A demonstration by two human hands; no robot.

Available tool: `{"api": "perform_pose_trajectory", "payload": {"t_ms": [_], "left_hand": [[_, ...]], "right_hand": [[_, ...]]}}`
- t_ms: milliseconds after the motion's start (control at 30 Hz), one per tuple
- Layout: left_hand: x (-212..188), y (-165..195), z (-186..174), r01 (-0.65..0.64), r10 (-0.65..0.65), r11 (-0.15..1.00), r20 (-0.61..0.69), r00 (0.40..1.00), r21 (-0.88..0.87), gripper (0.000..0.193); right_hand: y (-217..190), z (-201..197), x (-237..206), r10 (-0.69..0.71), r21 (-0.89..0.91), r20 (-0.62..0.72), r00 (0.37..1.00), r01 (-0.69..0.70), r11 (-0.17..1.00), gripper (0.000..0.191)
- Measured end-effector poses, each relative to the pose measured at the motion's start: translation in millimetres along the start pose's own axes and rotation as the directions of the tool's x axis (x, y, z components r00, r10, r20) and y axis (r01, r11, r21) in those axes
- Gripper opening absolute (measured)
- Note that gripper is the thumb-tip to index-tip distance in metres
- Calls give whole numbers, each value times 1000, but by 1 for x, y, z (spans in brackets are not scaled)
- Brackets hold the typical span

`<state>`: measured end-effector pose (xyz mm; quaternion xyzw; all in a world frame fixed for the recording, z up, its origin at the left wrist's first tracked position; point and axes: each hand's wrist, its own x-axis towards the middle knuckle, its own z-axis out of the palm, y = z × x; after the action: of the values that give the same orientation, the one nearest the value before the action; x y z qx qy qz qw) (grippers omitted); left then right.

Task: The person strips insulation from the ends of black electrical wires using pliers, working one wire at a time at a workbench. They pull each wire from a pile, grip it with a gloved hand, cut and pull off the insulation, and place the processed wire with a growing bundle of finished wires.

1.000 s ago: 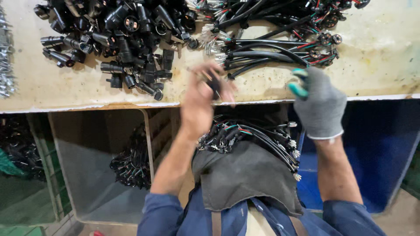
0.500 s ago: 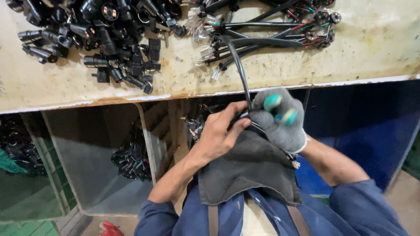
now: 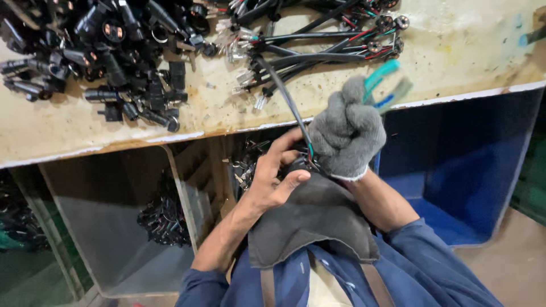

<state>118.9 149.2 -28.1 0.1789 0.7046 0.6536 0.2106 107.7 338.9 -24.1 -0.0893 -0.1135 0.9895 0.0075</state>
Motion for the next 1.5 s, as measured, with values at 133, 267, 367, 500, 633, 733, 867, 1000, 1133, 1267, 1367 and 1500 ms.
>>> {"api": "perform_pose_trajectory", "payload": {"t_ms": [133, 267, 367, 500, 633, 733, 867, 1000, 1133, 1267, 1367, 1500], "left_hand": [[6, 10, -3, -208, 167, 914, 145, 975, 348, 86], [4, 15, -14, -467, -55, 419, 535, 843, 779, 81], [-3, 10, -28, -469, 28, 253, 478, 878, 846, 27], [-11, 15, -45, -438, -136, 369, 514, 847, 820, 23], [4, 41, -69, -285, -185, 448, 400, 898, 847, 29], [44, 43, -110, 217, 468, 58, -218, 857, 975, 45], [67, 26, -143, 209, 540, 47, -201, 817, 977, 39], [45, 23, -116, -293, 204, 949, -481, 853, -116, 43], [19, 28, -57, 123, -296, 808, -218, 930, -576, 50], [-4, 6, -18, 58, -112, 913, -111, 987, -404, 20], [-3, -16, -10, 137, -235, 798, -94, 967, -587, 23], [-3, -19, -12, 243, -251, 753, 75, 965, -612, 27]], "right_hand": [[-12, 31, 17, 103, -111, -24, 994, -105, 988, 13], [-50, 51, 34, -219, -952, 305, 927, 303, -43, 17], [-90, 46, 47, 36, -491, 539, 841, 349, -798, 32], [-118, 39, 47, 142, -357, 463, 875, 331, -873, 38], [-95, 39, 27, 29, -472, 455, 890, 268, -840, 39], [-65, 29, 18, 107, -404, 526, 844, 358, -842, 39], [-62, 12, 25, 203, -479, 365, 909, 371, -796, 37], [-84, 14, 36, 313, -454, 270, 911, 407, -793, 36], [-80, 26, 36, 235, -360, 438, 868, 409, -839, 24], [-52, 24, 27, 185, -499, 473, 862, 434, -750, 24], [-43, 18, 32, 262, -480, 355, 897, 416, -772, 31], [-45, 19, 50, 226, -584, 401, 888, 438, -683, 29]]}}
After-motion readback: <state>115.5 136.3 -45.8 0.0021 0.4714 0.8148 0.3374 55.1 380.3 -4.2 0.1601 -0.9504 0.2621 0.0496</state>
